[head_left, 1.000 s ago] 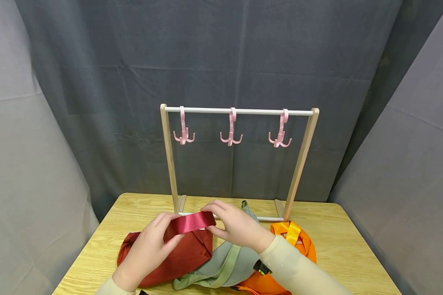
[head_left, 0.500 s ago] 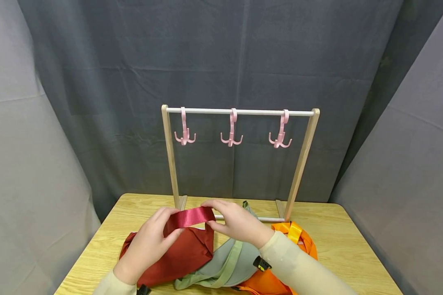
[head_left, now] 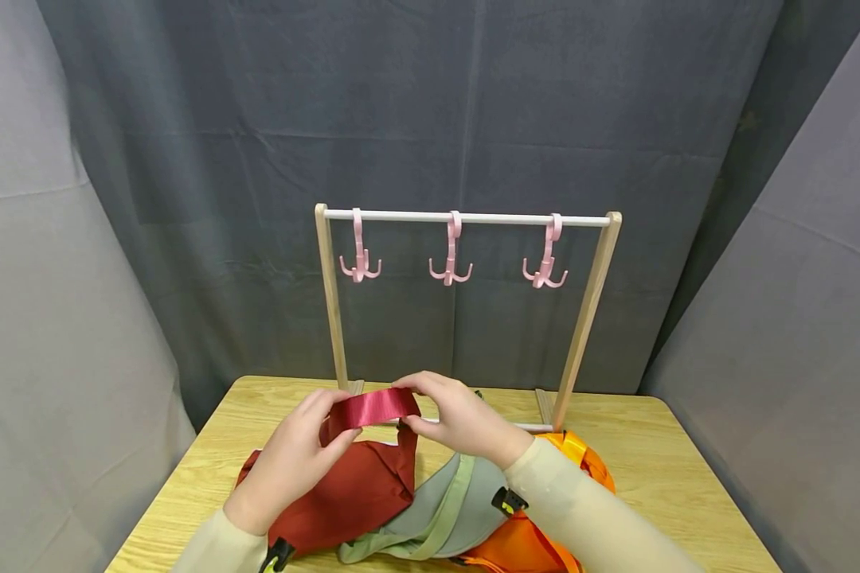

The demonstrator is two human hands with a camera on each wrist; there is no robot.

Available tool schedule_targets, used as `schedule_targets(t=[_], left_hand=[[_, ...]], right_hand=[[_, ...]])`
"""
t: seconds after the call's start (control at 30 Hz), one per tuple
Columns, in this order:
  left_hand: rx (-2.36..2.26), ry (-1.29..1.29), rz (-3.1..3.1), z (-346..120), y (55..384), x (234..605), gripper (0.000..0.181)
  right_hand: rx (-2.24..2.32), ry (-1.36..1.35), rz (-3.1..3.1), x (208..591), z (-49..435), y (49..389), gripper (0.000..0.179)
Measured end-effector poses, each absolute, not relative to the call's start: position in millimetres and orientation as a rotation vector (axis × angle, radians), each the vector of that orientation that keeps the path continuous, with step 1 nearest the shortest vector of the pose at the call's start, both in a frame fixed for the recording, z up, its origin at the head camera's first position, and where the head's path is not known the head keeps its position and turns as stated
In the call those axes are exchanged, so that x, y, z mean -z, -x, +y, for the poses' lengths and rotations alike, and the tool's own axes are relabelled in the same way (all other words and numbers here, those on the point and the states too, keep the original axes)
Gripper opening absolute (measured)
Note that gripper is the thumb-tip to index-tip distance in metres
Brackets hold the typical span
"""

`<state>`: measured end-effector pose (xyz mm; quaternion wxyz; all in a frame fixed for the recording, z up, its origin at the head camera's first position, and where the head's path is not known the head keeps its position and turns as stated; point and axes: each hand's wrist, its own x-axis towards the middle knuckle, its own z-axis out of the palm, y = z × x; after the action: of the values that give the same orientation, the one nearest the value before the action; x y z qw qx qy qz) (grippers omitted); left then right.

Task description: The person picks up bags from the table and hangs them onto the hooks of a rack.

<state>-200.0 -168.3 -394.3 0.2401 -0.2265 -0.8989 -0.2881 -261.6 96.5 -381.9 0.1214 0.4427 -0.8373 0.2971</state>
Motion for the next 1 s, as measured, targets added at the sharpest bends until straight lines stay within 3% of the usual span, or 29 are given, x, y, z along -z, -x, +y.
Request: schedule_targets(t=[1.0], left_hand=[[1.093,0.647,-2.459,-174.5,218.1,373.3,0.043]], right_hand=[[-0.789,-1.283,-2.410,364.7,98.7,279.1,0.037]])
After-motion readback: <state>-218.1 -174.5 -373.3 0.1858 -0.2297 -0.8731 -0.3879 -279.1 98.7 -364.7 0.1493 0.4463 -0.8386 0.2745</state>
